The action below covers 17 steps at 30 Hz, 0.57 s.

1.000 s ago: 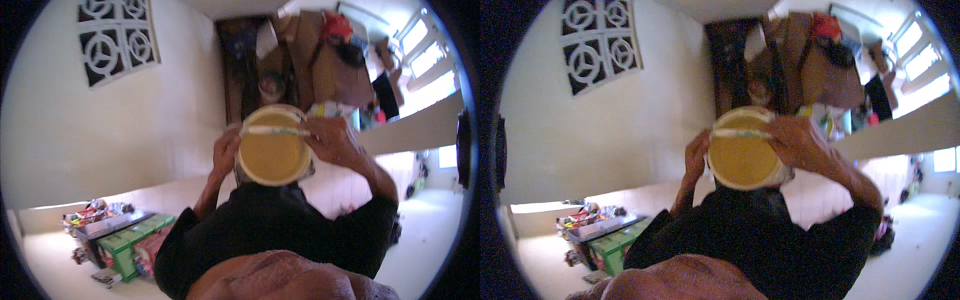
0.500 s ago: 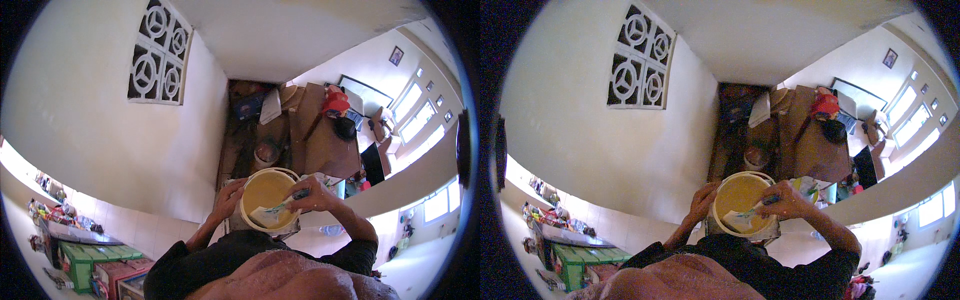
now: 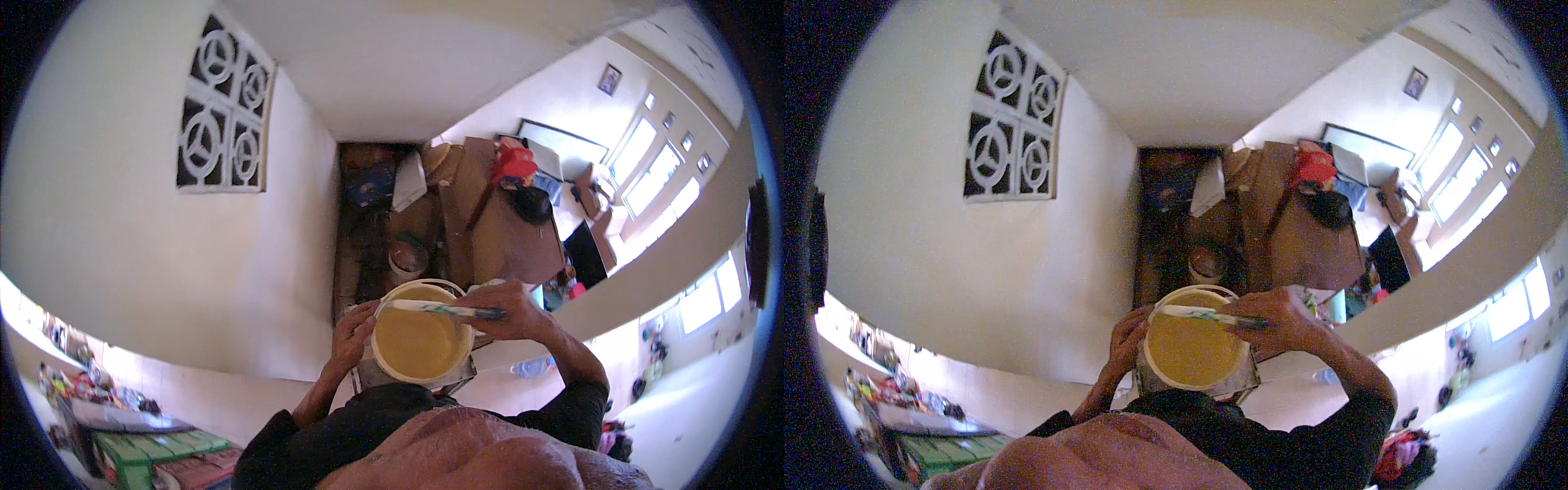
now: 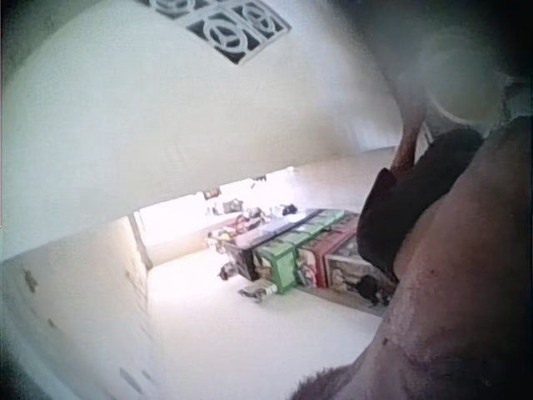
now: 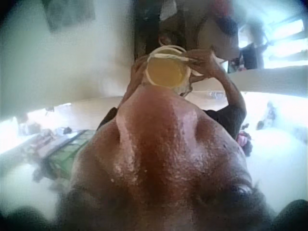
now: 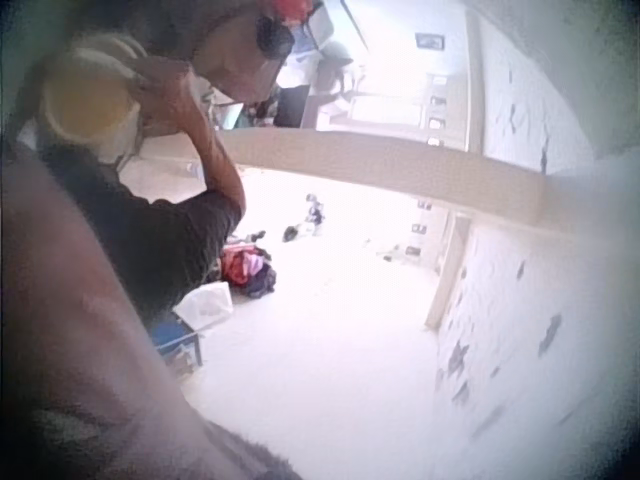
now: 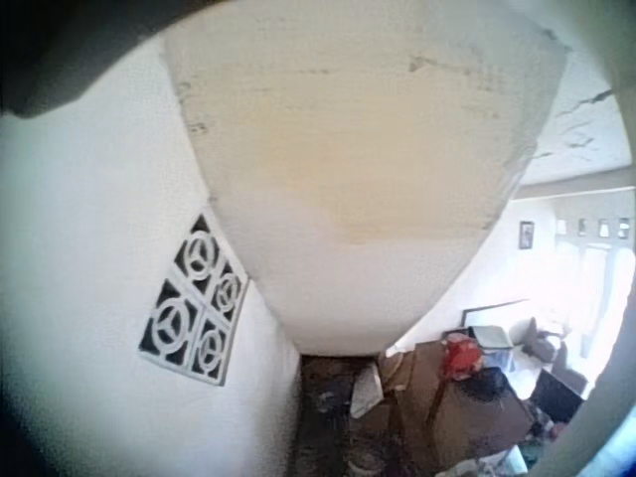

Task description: The person paints the ceiling using a paintbrush and a bucket of yellow paint. They repeatedly dip the brush into the bucket and apply paint to the ceiling surface in a room with white walls and a decorative window.

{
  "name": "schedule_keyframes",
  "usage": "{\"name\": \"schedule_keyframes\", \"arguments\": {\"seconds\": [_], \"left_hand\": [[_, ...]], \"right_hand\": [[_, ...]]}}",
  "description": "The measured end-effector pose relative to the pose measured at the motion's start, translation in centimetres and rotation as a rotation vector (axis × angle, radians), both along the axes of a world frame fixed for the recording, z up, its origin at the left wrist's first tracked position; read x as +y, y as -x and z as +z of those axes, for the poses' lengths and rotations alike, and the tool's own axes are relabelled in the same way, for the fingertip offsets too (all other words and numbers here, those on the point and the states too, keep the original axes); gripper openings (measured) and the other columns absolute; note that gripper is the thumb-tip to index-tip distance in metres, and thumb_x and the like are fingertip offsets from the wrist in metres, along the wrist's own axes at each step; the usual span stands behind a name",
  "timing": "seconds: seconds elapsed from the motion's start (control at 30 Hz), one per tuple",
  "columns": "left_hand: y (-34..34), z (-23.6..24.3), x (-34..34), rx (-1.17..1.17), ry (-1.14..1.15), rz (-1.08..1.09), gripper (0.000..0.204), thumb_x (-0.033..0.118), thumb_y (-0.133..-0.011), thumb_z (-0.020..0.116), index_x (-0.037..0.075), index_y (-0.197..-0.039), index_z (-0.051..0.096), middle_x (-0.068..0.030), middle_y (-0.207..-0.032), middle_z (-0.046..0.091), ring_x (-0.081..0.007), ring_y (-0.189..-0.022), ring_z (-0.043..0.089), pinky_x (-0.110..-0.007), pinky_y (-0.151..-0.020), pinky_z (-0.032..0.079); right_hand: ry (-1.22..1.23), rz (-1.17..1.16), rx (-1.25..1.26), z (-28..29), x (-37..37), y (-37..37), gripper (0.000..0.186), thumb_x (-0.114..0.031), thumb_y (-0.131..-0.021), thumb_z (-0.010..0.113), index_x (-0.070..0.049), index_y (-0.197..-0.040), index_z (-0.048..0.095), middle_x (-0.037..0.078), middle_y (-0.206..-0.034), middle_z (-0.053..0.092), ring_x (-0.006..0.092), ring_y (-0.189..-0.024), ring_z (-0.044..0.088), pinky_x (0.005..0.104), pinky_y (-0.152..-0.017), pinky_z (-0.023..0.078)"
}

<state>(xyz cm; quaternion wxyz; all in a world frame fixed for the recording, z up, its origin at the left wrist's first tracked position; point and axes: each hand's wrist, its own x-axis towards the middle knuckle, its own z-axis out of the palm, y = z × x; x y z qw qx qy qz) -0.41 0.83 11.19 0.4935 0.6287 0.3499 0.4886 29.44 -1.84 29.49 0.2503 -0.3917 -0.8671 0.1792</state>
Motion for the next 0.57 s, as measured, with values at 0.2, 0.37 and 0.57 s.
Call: {"name": "schedule_keyframes", "arguments": {"seconds": [0.2,0.37,0.57], "left_hand": [[-1.8,-7.4,2.1,0.198,-0.099,0.425,0.047,0.029,-0.096,0.048,0.000,-0.132,0.056,-0.0215,-0.137,0.053,-0.0354,-0.128,0.048,-0.045,-0.109,0.035],[-2.0,-12.2,2.4,0.746,-0.032,0.685,0.058,0.029,-0.096,0.049,0.005,-0.147,0.036,-0.0247,-0.145,0.041,-0.0426,-0.130,0.042,-0.056,-0.108,0.032],[-2.0,-10.8,2.3,0.817,0.124,0.567,0.077,0.035,-0.093,0.056,0.019,-0.157,0.015,-0.0243,-0.152,0.031,-0.0423,-0.135,0.038,-0.062,-0.106,0.032]], "right_hand": [[-0.190,-0.198,0.031,5.8,2.8,-1.0,0.030,-0.016,-0.084,0.076,-0.009,-0.113,0.072,0.010,-0.091,0.073,0.0152,-0.076,0.069,0.0309,-0.070,0.056],[-0.644,-0.091,-0.021,10.6,14.6,8.8,0.029,-0.019,-0.087,0.074,-0.008,-0.113,0.072,0.006,-0.088,0.072,0.0090,-0.073,0.064,0.0256,-0.066,0.052],[-0.853,0.113,0.103,16.2,29.7,20.0,0.026,-0.022,-0.088,0.072,-0.010,-0.112,0.073,0.011,-0.094,0.075,0.0203,-0.079,0.071,0.0348,-0.075,0.057]]}}
